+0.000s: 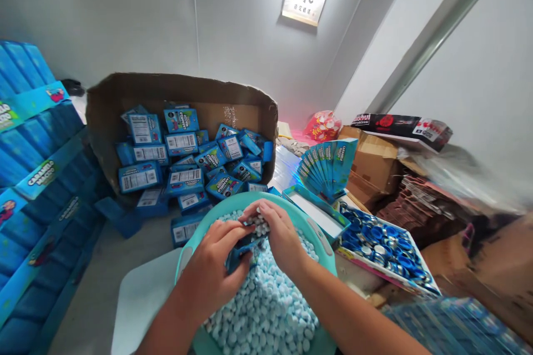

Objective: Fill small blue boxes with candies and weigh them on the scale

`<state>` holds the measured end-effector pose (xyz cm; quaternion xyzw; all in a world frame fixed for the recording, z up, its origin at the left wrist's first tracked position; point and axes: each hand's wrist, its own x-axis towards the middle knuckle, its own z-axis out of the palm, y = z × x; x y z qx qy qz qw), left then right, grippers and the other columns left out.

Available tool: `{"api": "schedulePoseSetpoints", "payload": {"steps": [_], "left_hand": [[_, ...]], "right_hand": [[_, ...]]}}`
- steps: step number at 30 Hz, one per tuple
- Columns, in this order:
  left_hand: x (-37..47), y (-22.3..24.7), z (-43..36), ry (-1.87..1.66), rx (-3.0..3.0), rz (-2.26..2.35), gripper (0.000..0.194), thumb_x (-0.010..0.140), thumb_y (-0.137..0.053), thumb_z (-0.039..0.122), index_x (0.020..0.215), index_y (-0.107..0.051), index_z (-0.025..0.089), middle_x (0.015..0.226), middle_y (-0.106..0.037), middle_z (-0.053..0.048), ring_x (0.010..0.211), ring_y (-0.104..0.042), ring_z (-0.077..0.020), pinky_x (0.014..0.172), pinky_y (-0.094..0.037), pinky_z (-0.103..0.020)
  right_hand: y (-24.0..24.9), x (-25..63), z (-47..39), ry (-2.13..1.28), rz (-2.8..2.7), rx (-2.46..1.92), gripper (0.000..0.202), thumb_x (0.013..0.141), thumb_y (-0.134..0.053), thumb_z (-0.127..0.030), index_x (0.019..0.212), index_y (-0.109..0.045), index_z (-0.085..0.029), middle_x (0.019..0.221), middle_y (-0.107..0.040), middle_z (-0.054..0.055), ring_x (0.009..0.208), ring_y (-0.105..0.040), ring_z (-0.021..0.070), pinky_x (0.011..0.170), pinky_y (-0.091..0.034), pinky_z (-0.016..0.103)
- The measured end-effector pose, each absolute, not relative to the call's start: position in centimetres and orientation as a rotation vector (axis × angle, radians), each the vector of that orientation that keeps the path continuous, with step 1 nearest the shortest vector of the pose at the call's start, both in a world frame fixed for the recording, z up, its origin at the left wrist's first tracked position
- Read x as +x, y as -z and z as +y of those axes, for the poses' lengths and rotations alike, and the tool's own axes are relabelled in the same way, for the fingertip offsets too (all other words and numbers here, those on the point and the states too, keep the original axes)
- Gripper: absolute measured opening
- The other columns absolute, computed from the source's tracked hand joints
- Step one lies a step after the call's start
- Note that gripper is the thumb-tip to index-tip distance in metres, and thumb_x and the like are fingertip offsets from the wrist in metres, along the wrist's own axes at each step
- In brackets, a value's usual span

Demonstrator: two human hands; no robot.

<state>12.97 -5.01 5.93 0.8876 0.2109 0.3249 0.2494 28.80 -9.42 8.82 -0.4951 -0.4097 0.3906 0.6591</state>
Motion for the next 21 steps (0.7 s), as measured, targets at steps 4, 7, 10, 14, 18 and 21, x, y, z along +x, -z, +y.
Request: {"api": "schedulePoseSetpoints", "payload": {"steps": [4, 7, 10, 14, 18, 21], "left_hand": [[13.2, -5.9, -5.2, -0.911, 2.447, 0.589, 0.029, 0.091, -0.062, 0.017, 0.117, -0.067, 0.028, 0.123, -0.064, -0.006, 0.119, -0.059, -0.0241, 0.104, -0.051, -0.041], [13.3, -5.8, -5.1, -0.910, 2.463, 0.586, 0.031, 0.090, -0.063, 0.016, 0.119, -0.065, 0.029, 0.122, -0.064, -0.006, 0.116, -0.060, -0.0234, 0.099, -0.053, -0.039], [13.2, -5.7, -4.8, -0.941, 2.459, 0.537, 0.030, 0.090, -0.066, 0.016, 0.118, -0.064, 0.029, 0.119, -0.067, -0.004, 0.113, -0.061, -0.0217, 0.099, -0.053, -0.039], [12.9, -5.3, -4.7, -0.998, 2.422, 0.455, 0.022, 0.090, -0.068, 0.016, 0.109, -0.064, 0.027, 0.115, -0.068, -0.002, 0.109, -0.063, -0.0186, 0.097, -0.053, -0.035], [12.9, -5.1, -4.7, -0.990, 2.377, 0.546, 0.027, 0.089, -0.070, 0.019, 0.113, -0.062, 0.030, 0.125, -0.062, -0.003, 0.113, -0.064, -0.0163, 0.096, -0.055, -0.029], [12.8, -5.0, -4.5, -0.937, 2.351, 0.606, 0.035, 0.089, -0.071, 0.023, 0.120, -0.059, 0.033, 0.127, -0.062, -0.001, 0.118, -0.063, -0.0162, 0.100, -0.053, -0.028]], "right_hand": [[-9.0, 28.9, -9.8, -0.896, -0.977, -1.157, 0.028, 0.094, -0.053, -0.039, 0.088, -0.073, -0.020, 0.090, -0.072, 0.006, 0.090, -0.066, 0.0214, 0.084, -0.049, 0.031], [-8.9, 29.2, -10.7, -0.916, -1.008, -1.209, 0.024, 0.095, -0.054, -0.035, 0.100, -0.072, -0.021, 0.103, -0.073, 0.006, 0.103, -0.066, 0.0213, 0.091, -0.049, 0.031], [-8.7, 29.9, -12.1, -1.011, -1.089, -1.216, 0.025, 0.096, -0.053, -0.027, 0.116, -0.069, -0.024, 0.122, -0.070, 0.006, 0.120, -0.062, 0.0208, 0.102, -0.048, 0.032], [-7.8, 31.0, -13.7, -0.928, -1.297, -1.275, 0.033, 0.104, -0.043, -0.024, 0.132, -0.060, -0.029, 0.140, -0.061, 0.004, 0.134, -0.053, 0.0191, 0.113, -0.043, 0.036], [-7.4, 31.6, -14.2, -0.691, -1.573, -1.359, 0.042, 0.106, -0.039, -0.020, 0.144, -0.049, -0.034, 0.146, -0.057, 0.001, 0.138, -0.050, 0.0174, 0.120, -0.038, 0.040], [-7.5, 31.8, -14.4, -0.608, -1.689, -1.385, 0.051, 0.103, -0.044, -0.015, 0.149, -0.040, -0.036, 0.150, -0.055, 0.000, 0.144, -0.046, 0.0191, 0.128, -0.024, 0.049]]}}
